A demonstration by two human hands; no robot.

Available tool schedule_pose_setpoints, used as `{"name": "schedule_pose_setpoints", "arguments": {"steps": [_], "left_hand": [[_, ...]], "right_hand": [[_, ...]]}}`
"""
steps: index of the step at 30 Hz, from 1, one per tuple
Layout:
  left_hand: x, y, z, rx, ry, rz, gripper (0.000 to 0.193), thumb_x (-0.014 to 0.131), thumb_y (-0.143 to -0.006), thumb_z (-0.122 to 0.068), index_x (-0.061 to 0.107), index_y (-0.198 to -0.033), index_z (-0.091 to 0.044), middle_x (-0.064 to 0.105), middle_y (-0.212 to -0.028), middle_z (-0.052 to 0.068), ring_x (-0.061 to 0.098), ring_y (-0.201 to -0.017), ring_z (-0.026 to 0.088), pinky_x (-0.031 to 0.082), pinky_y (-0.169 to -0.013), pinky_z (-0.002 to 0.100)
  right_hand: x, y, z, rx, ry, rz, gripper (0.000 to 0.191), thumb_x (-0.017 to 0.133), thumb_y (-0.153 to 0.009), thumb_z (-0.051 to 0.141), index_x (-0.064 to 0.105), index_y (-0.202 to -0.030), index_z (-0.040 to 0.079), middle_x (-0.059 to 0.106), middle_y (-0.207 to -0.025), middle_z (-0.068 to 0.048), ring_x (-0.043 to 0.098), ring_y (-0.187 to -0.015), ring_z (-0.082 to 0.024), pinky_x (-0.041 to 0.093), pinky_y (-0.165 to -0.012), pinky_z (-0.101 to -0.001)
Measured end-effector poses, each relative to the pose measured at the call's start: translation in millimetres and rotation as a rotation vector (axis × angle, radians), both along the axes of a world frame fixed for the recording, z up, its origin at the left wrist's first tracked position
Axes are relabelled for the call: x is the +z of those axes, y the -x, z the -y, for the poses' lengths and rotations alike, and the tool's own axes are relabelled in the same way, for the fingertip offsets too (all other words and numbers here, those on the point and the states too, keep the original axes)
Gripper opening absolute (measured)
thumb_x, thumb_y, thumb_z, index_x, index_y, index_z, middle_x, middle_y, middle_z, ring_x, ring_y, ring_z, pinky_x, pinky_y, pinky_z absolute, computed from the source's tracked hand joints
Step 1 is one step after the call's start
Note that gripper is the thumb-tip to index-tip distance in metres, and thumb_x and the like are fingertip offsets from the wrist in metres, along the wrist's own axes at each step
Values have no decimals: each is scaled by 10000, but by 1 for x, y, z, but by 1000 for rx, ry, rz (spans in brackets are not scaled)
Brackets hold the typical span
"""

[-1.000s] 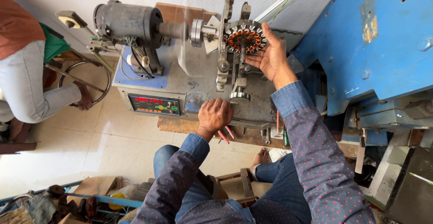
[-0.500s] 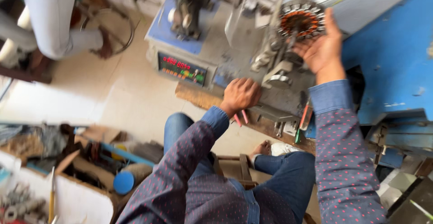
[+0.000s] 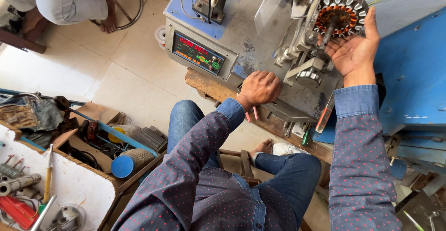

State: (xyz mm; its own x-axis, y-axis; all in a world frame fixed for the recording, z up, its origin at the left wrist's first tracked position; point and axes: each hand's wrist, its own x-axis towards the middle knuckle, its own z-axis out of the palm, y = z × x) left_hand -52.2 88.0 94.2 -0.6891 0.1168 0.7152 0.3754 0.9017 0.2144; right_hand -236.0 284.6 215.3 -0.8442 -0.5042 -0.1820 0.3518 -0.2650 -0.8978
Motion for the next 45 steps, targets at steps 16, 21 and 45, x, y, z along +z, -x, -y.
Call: {"name": "schedule_pose_setpoints", "arguments": {"steps": [16, 21, 45], "left_hand": [[-8, 2, 0, 6, -2, -49, 165, 713, -848, -249, 608, -777, -143, 543, -741, 18, 600, -707, 198, 466, -658, 344], [-11, 5, -1, 13, 0, -61, 182, 707, -848, -256, 601, -755, -142, 537, -736, 24, 603, -706, 201, 469, -655, 340], [-13, 5, 1, 2, 0, -38, 186, 713, -839, -262, 622, -757, -122, 548, -744, 31, 609, -706, 204, 480, -659, 336]], "right_hand": [[-12, 15, -9, -35, -18, 58, 1167, 801, -732, 792, 486, -1507, -22, 568, -1457, -212, 602, -1336, -369, 554, -1088, -519], [-16, 20, -13, -31, -26, 38, 1181, 820, -743, 791, 480, -1509, -41, 558, -1453, -190, 601, -1283, -330, 554, -1070, -489], [-12, 14, -10, -116, -93, 16, 1185, 810, -691, 814, 507, -1455, -40, 545, -1406, -160, 568, -1242, -260, 522, -1042, -387]]}}
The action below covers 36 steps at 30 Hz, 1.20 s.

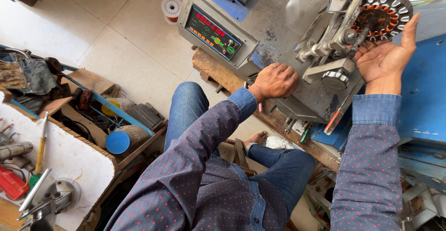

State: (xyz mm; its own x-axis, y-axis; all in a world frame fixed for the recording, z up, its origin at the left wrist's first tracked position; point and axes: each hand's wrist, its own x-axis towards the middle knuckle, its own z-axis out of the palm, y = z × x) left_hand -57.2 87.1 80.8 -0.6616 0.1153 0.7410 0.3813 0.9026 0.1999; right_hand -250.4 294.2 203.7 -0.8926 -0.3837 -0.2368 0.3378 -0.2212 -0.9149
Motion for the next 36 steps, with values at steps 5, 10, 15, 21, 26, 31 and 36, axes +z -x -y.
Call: {"name": "schedule_pose_setpoints", "arguments": {"steps": [5, 10, 15, 21, 26, 31, 36], "left_hand": [[2, -1, 1, 1, -7, 3, 182, 712, -844, -264, 624, -764, -126, 548, -748, 30, 607, -707, 202, 479, -659, 335], [2, -1, 0, -2, 5, 21, 187, 711, -848, -269, 619, -759, -132, 551, -747, 28, 610, -709, 204, 484, -662, 337], [-2, -2, -2, 1, -12, 64, 171, 709, -843, -290, 631, -798, -145, 576, -773, 30, 630, -747, 212, 488, -686, 360], [0, -7, 2, -21, -9, 55, 181, 708, -817, -285, 624, -858, -130, 607, -861, 44, 641, -837, 234, 500, -768, 374], [13, -8, 2, -34, 9, 84, 151, 724, -810, -234, 592, -776, -168, 555, -753, 12, 607, -726, 212, 470, -653, 375], [24, -8, -1, -25, 21, 39, 233, 738, -828, -206, 541, -711, -164, 524, -703, 12, 588, -680, 209, 444, -608, 362], [27, -5, -4, -6, 47, 53, 226, 721, -831, -186, 538, -703, -152, 526, -691, 14, 587, -664, 214, 437, -594, 368]], "right_hand": [[5, -4, 4, 18, -10, -12, 1190, 803, -687, 817, 502, -1462, -33, 542, -1422, -156, 570, -1269, -265, 531, -1063, -394], [6, -4, 5, 99, -31, -110, 1192, 793, -664, 850, 478, -1429, -8, 555, -1382, -130, 581, -1260, -258, 537, -1075, -405], [6, -2, 6, 50, 27, 14, 1160, 774, -733, 810, 511, -1517, -5, 586, -1424, -161, 597, -1269, -304, 523, -1081, -436], [5, -8, 13, 40, 81, 51, 1068, 692, -709, 802, 533, -1442, 42, 637, -1392, -173, 645, -1267, -345, 575, -1050, -497], [2, -9, 19, -63, 27, 153, 1052, 672, -673, 827, 600, -1348, 23, 692, -1184, -198, 744, -1011, -347, 585, -901, -453], [-2, -11, 21, -133, 41, 143, 957, 697, -700, 785, 618, -1284, 31, 699, -1103, -162, 723, -922, -302, 621, -853, -463], [-3, -12, 22, -143, 66, 102, 909, 697, -712, 767, 628, -1246, 34, 714, -1084, -144, 753, -908, -276, 636, -851, -466]]}}
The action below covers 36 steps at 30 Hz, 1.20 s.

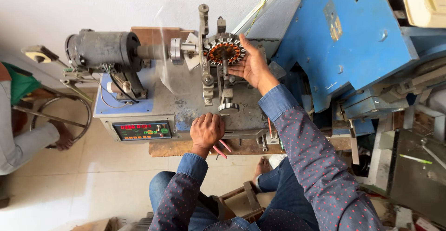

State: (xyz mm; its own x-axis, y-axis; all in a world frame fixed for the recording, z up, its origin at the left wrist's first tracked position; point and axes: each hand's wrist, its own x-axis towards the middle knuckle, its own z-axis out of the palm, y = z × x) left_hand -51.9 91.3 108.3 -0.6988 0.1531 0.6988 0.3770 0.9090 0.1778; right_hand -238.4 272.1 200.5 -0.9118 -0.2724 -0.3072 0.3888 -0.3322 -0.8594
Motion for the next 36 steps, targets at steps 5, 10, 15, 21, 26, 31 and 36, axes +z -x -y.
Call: {"name": "schedule_pose_setpoints", "arguments": {"steps": [5, 10, 15, 21, 26, 31, 36], "left_hand": [[-3, 0, -1, -1, 11, 14, 210, 714, -835, -170, 547, -711, -142, 526, -690, 23, 577, -648, 222, 441, -597, 369], [-3, 1, -3, 2, 3, 9, 208, 709, -841, -162, 548, -711, -142, 525, -686, 24, 574, -639, 227, 435, -592, 373], [-1, 1, -3, -7, 2, 25, 202, 705, -840, -161, 550, -713, -138, 526, -686, 28, 574, -638, 230, 430, -587, 377], [-3, 1, -3, -4, 6, 40, 222, 708, -850, -162, 543, -703, -137, 518, -676, 31, 570, -629, 233, 431, -585, 380], [-7, 3, -3, -5, 10, 43, 213, 705, -853, -159, 545, -715, -135, 519, -681, 28, 567, -628, 227, 436, -591, 375], [-8, 3, -2, -7, 11, 48, 215, 705, -851, -168, 541, -715, -136, 520, -682, 22, 572, -637, 219, 440, -594, 373], [-8, 2, -3, 0, 14, 51, 224, 704, -848, -173, 535, -705, -139, 519, -681, 21, 572, -639, 219, 440, -595, 374]], "right_hand": [[-1, -2, 1, 4, 10, -21, 894, 684, -739, 768, 637, -1243, 31, 701, -1083, -140, 750, -888, -269, 636, -847, -465], [0, -3, 2, -12, 8, -25, 892, 676, -737, 751, 597, -1282, 49, 707, -1111, -155, 759, -874, -269, 638, -848, -456], [0, -3, 2, -15, 16, -31, 900, 674, -754, 742, 584, -1308, 38, 696, -1105, -146, 757, -863, -265, 646, -822, -447], [-1, -2, 3, -28, -1, -43, 892, 671, -747, 747, 598, -1292, 44, 704, -1106, -155, 768, -863, -269, 658, -815, -446], [-3, -1, 3, -28, -6, -38, 885, 672, -725, 754, 613, -1260, 50, 707, -1083, -146, 770, -874, -278, 656, -832, -460], [-4, 0, 2, -13, 5, -48, 895, 669, -752, 763, 641, -1228, 6, 712, -1064, -152, 758, -895, -284, 646, -840, -467], [-4, -1, 2, -16, -15, -53, 917, 653, -742, 770, 615, -1261, 16, 708, -1089, -160, 761, -904, -290, 646, -845, -457]]}}
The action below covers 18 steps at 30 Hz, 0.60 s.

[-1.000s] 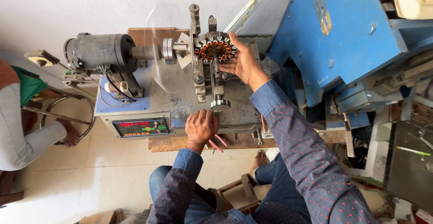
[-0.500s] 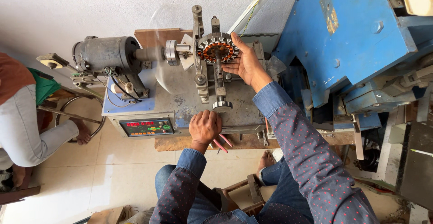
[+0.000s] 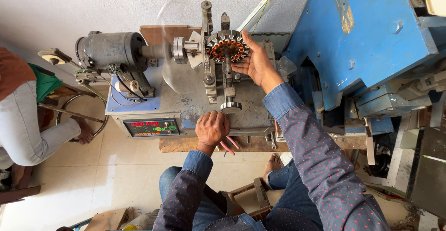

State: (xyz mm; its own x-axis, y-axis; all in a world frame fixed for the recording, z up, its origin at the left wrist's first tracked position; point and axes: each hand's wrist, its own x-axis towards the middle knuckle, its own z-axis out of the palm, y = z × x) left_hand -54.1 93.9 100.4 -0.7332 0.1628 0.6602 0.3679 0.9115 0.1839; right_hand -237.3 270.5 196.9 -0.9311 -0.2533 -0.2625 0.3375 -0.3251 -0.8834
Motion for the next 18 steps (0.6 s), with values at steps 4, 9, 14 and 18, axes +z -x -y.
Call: {"name": "schedule_pose_setpoints", "arguments": {"steps": [4, 9, 14, 18], "left_hand": [[0, 1, 0, 0, 8, -2, 224, 705, -843, -173, 535, -701, -139, 517, -680, 23, 570, -635, 219, 437, -593, 373], [0, 2, 0, -2, 8, -11, 236, 709, -846, -174, 531, -694, -142, 513, -675, 21, 571, -636, 216, 433, -586, 374], [1, 3, 0, -4, 8, -25, 231, 707, -846, -168, 532, -698, -142, 510, -674, 19, 571, -638, 213, 433, -586, 369], [0, 0, 1, -5, 11, -23, 220, 706, -843, -163, 537, -704, -138, 516, -678, 18, 569, -636, 209, 433, -583, 364]], "right_hand": [[1, -1, 0, 6, -1, 1, 949, 645, -741, 775, 586, -1299, 9, 700, -1115, -170, 757, -918, -296, 636, -869, -461], [3, -2, 0, 3, -9, -19, 966, 635, -746, 780, 582, -1303, -7, 693, -1109, -175, 758, -927, -300, 632, -881, -475], [5, -2, 0, -9, -23, -21, 963, 630, -748, 776, 572, -1303, -8, 690, -1101, -177, 758, -933, -303, 635, -879, -472], [5, -5, 1, -7, -19, -24, 967, 634, -750, 773, 574, -1298, -22, 693, -1090, -185, 756, -918, -308, 635, -871, -472]]}}
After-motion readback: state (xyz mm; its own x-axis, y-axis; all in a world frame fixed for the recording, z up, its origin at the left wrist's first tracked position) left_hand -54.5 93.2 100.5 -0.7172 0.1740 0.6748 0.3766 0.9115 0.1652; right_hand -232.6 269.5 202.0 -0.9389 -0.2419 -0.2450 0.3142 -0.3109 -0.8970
